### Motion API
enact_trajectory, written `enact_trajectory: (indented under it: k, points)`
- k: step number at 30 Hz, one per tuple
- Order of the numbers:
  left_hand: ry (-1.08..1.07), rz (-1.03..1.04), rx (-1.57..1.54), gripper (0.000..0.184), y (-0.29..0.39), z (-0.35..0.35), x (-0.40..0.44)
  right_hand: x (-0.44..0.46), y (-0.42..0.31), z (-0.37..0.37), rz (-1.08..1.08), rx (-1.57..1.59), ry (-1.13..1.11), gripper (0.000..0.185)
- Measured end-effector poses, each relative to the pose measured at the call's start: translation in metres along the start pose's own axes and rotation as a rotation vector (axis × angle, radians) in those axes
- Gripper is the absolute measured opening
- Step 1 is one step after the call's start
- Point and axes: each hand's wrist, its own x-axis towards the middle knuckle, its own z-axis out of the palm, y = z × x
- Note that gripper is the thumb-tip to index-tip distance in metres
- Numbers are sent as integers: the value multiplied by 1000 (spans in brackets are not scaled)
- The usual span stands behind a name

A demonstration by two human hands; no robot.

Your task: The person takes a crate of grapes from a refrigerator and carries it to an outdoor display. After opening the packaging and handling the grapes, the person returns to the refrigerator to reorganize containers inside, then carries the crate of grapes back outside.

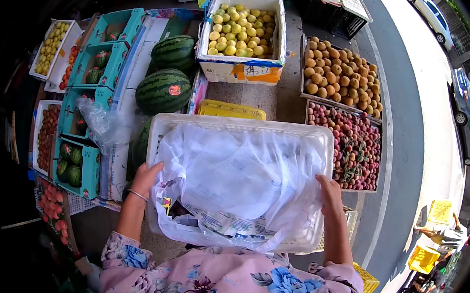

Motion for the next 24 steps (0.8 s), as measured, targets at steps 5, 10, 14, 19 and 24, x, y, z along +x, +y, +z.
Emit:
enact_trajectory:
  k: [5,10,14,19,24]
  points:
    - [18,-220,-88,27,25,40,47,110,-52,25,118,-35,6,49]
    - [-1,-263,-42,30,32,71,112,181,-45,41,111,-87,21,57]
    - [6,-243,55,31,51,85,201,244,-25,73,88,-2,24,62]
    - [58,-92,216,31,55,85,292,277,-24,126,109,-72,86,55]
    - [140,12,389,39,22,66,366,338,-8,180,8,-17,56,51]
